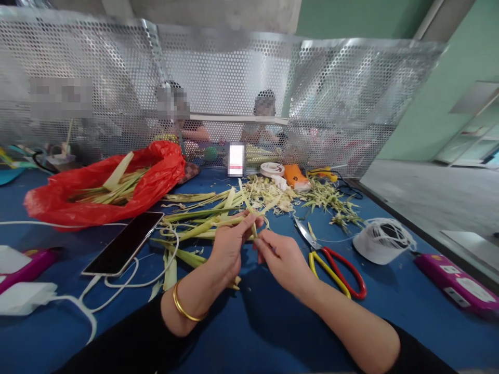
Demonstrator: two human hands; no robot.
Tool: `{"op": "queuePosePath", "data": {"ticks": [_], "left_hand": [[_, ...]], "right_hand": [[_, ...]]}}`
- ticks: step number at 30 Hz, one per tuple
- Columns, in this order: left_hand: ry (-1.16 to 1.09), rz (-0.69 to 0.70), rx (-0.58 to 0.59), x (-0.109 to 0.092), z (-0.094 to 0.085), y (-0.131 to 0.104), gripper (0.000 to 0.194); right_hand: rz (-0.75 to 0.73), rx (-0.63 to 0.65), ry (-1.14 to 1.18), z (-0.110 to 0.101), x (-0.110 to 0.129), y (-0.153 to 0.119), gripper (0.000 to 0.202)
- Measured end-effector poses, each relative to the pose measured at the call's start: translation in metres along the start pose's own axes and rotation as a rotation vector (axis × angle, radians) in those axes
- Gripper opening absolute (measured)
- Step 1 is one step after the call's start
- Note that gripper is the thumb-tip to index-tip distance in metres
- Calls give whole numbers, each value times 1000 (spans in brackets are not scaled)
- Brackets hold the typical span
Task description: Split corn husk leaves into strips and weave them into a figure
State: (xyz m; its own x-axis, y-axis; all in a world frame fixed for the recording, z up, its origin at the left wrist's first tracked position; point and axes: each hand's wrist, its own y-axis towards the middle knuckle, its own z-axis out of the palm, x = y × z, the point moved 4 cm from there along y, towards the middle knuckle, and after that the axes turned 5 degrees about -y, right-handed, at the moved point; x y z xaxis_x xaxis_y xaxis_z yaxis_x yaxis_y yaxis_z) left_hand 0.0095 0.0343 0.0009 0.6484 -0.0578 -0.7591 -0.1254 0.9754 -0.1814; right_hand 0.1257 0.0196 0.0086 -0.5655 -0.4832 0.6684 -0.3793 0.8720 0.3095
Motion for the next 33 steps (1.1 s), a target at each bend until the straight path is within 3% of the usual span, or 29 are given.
{"op": "queuePosePath", "data": {"ticks": [4,10,12,16,18,21,24,30,33], "left_hand": [[18,-97,160,-8,5,-2,22],[150,-47,389,-7,13,-4,28],[214,-50,356,-5,9,2,32],[200,-106,24,-15,-9,15,32],[169,-114,-29,-22,-12,16,26],[245,-36,69,-28,-4,11,31],[397,135,21,-28,0,3,39],[422,-60,216,-11,6,-5,31],[333,-160,239,-7,4,-4,27]], "right_hand": [[110,-104,114,-15,-13,7,25],[87,-177,128,-23,-13,9,23],[83,-234,136,-26,-12,8,24],[28,-267,49,-34,-11,8,23],[-50,-272,-128,-37,-8,7,22],[-126,-317,-364,-38,-4,6,21],[-136,-341,-408,-38,-2,5,21],[-288,-129,-584,-29,5,8,25],[-305,-106,-540,-27,4,9,24]]}}
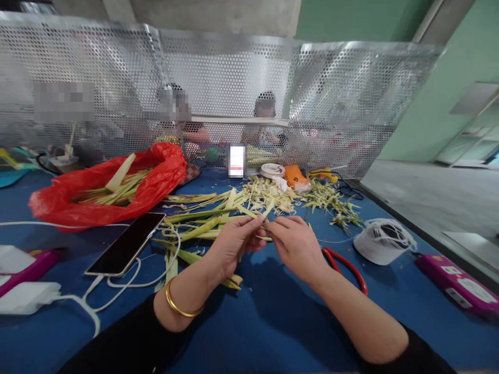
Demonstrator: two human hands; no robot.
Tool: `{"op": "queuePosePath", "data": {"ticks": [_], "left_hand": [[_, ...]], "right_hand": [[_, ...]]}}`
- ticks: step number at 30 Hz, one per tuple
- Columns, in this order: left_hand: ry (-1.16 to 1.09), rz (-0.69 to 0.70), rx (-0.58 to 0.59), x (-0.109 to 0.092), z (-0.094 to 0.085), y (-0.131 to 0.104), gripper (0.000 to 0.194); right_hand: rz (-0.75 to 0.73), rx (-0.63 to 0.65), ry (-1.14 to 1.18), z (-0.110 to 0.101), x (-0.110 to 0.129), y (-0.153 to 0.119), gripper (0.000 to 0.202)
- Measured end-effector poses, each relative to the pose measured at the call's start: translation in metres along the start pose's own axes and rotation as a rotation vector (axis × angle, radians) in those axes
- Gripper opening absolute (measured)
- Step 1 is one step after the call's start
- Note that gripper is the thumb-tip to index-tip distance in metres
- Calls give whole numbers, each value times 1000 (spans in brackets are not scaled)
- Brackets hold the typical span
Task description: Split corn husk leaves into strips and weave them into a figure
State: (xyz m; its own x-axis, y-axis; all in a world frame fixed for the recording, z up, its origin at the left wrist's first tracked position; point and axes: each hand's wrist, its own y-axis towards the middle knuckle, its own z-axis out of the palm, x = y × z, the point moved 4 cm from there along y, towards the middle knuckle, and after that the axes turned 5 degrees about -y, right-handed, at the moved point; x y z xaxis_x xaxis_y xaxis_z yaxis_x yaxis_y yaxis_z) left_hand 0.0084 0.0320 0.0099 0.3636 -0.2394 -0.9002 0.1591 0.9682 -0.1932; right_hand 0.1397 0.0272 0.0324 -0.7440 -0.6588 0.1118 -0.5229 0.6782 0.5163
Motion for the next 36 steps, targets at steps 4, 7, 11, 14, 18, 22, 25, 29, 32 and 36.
{"op": "queuePosePath", "data": {"ticks": [4,7,11,14,18,22,25,29,32,36], "left_hand": [[24,64,-66,-2,-4,3,29],[59,146,-133,-6,-5,3,29],[-12,147,-143,-1,-4,4,25],[-112,113,-153,6,-6,7,27],[-131,51,-174,8,-8,10,18],[-49,-74,-77,4,-3,2,17],[31,-107,39,4,2,-4,24],[119,-163,118,12,5,-6,34],[129,-178,126,17,8,-5,35],[106,-147,88,22,11,-5,35]], "right_hand": [[166,-25,147,1,-7,-2,18],[269,29,259,4,-9,-3,24],[388,138,511,11,-10,-4,32],[387,180,655,15,-9,-4,29],[387,137,600,13,-14,-3,30],[508,-80,653,7,-26,-2,25],[609,-60,932,12,-29,-2,25],[653,-48,1089,16,-25,-2,19],[678,-92,1053,18,-24,-4,20],[694,-148,1040,21,-23,-5,19]]}}
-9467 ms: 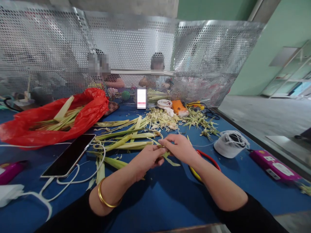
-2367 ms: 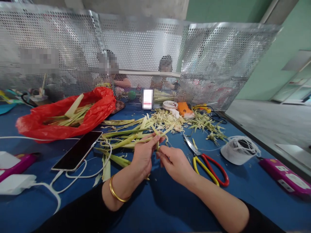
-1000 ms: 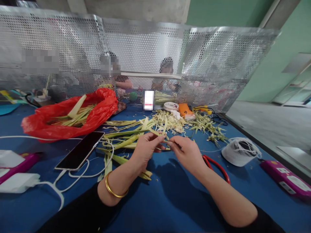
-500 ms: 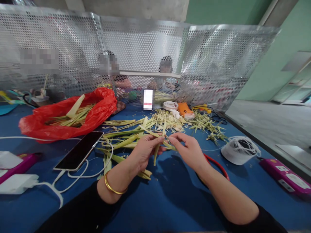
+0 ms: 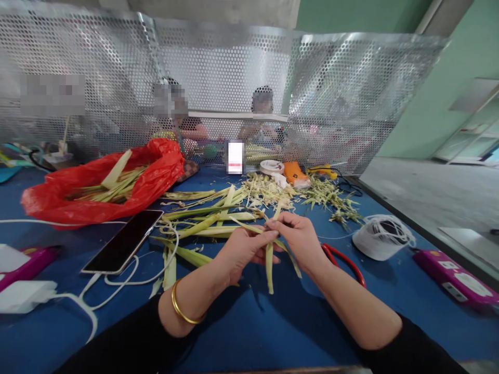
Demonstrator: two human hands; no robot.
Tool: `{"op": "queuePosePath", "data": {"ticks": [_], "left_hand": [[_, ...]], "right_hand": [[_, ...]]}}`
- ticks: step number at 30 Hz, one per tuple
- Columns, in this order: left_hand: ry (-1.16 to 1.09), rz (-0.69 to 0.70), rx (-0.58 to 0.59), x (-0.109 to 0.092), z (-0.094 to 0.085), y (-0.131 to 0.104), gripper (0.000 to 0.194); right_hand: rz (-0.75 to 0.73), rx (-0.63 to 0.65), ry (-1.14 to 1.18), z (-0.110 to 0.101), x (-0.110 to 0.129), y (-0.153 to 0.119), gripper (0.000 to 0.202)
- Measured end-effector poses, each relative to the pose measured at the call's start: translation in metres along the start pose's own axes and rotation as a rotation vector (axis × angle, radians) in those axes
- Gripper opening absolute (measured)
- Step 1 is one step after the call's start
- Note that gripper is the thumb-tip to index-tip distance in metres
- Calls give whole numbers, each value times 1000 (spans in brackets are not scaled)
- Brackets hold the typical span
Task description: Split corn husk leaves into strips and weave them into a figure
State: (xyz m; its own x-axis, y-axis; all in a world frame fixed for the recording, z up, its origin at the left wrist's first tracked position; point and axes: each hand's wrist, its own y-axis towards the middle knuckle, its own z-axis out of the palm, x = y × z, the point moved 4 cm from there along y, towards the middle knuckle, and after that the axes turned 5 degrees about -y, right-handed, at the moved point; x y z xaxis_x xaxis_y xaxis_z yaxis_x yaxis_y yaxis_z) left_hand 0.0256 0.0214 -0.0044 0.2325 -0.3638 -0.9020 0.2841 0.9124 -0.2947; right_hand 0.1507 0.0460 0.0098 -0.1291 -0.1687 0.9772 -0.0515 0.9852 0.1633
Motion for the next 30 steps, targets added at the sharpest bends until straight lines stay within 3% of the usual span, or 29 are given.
{"op": "queuePosePath", "data": {"ticks": [6,12,22,25,28,30], "left_hand": [[21,14,7,1,3,0,23],[66,9,26,0,2,0,27],[59,11,-16,-4,-2,1,28],[-14,53,-67,-6,-4,2,30],[-96,137,-74,-13,-6,2,33],[-157,186,-85,-18,-7,2,32]], "right_hand": [[59,-82,103,1,-3,-3,23],[131,-87,161,3,-8,-4,25],[35,-103,-5,0,-14,5,22],[-82,-123,-203,-9,-8,9,23],[-308,-316,-409,-22,9,5,23],[-419,-346,-529,-23,20,-2,20]]}}
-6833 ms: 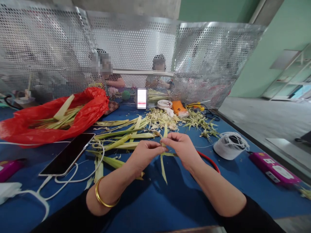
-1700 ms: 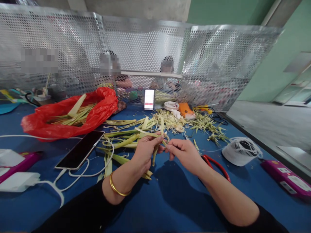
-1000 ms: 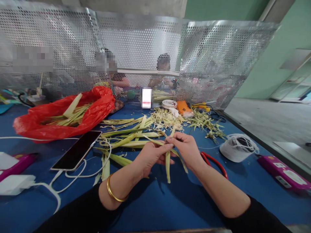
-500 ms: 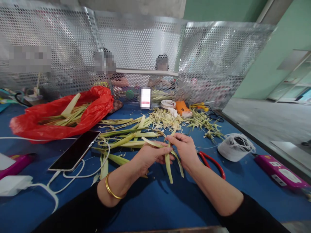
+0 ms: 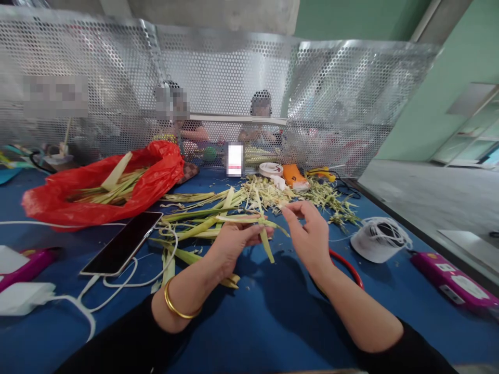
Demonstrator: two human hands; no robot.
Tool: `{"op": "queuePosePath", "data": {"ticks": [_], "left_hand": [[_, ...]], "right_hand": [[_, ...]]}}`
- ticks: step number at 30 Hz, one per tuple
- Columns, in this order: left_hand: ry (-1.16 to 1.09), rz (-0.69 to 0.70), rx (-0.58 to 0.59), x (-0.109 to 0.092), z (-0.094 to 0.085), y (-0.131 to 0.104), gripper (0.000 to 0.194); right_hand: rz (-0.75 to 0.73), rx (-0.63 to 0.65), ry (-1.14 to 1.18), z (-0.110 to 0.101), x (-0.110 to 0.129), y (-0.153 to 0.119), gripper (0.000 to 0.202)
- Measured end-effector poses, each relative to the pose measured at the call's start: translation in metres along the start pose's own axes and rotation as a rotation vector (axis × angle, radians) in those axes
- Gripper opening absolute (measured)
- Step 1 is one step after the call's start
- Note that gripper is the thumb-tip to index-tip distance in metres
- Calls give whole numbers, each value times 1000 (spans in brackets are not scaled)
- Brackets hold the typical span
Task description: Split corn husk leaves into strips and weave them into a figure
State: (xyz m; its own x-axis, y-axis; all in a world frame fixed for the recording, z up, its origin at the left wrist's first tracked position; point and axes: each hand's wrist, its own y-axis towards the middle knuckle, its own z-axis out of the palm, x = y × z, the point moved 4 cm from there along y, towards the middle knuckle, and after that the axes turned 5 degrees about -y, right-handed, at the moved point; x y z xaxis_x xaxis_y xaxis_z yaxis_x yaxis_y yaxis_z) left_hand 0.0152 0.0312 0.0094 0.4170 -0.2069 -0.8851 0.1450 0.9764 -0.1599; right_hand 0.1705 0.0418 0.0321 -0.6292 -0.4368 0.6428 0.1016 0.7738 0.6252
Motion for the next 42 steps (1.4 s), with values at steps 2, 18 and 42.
{"op": "queuePosePath", "data": {"ticks": [2,18,42], "left_hand": [[-60,41,-24,-4,-1,1,26],[-201,106,-178,5,-11,7,20],[-295,-156,46,0,-7,5,17]], "right_hand": [[-95,106,-75,3,9,-5,27],[-200,492,8,27,19,-19,32],[122,355,302,16,-2,1,19]]}}
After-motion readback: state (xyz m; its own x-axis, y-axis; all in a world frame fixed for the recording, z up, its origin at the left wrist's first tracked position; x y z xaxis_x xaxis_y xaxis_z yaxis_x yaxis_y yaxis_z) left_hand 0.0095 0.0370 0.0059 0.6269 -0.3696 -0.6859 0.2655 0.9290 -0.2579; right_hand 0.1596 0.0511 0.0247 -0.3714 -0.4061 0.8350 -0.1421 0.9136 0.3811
